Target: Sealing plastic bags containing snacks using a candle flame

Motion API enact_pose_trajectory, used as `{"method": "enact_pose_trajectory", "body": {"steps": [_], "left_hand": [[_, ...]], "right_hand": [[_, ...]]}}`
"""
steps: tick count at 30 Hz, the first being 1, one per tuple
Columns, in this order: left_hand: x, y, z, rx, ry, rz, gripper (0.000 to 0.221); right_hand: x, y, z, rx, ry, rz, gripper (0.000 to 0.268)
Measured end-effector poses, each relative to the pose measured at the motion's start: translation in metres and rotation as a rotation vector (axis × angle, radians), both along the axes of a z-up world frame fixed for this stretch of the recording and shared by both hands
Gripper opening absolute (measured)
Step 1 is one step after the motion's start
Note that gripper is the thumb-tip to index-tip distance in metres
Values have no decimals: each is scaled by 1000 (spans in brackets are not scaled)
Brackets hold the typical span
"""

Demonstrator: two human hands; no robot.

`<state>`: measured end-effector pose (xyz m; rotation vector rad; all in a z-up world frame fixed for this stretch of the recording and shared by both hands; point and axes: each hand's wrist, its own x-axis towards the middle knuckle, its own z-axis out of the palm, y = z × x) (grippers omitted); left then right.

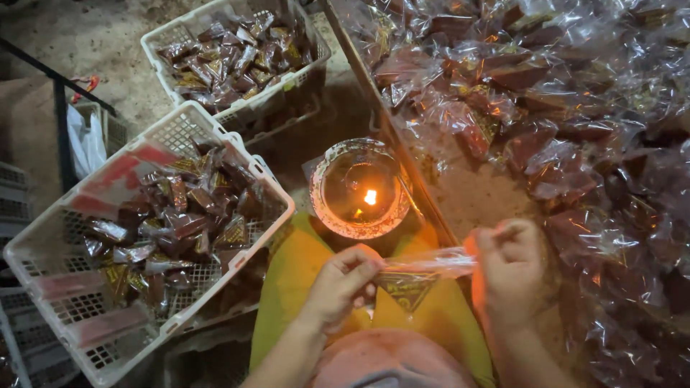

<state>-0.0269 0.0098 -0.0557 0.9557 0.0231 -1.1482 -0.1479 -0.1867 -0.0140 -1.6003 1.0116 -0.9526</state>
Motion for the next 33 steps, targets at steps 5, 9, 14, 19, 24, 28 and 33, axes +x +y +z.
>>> {"method": "enact_pose_trajectory", "body": {"steps": [5,9,14,19,24,28,33], "left_hand": [[29,14,34,60,-408,-146,22],[25,11,52,171,-507,-209,21],[46,27,32,547,-515,-36,35],[33,27,16,423,-491,113,38],[42,23,10,469,-450,67,46],[31,14,-32,397,-309,-32,46],[29,-4,-24,451,-539,145,12]], "right_hand": [[-3,-28,26,-41,-98,421,43],[8,-7,40,-459,381,1228,33],[-6,-9,16,60,126,1032,16],[2,9,22,51,214,1050,102],[9,33,-6,269,172,836,15],[3,35,-13,956,-327,747,25],[10,41,-15,720,-268,642,17]]}}
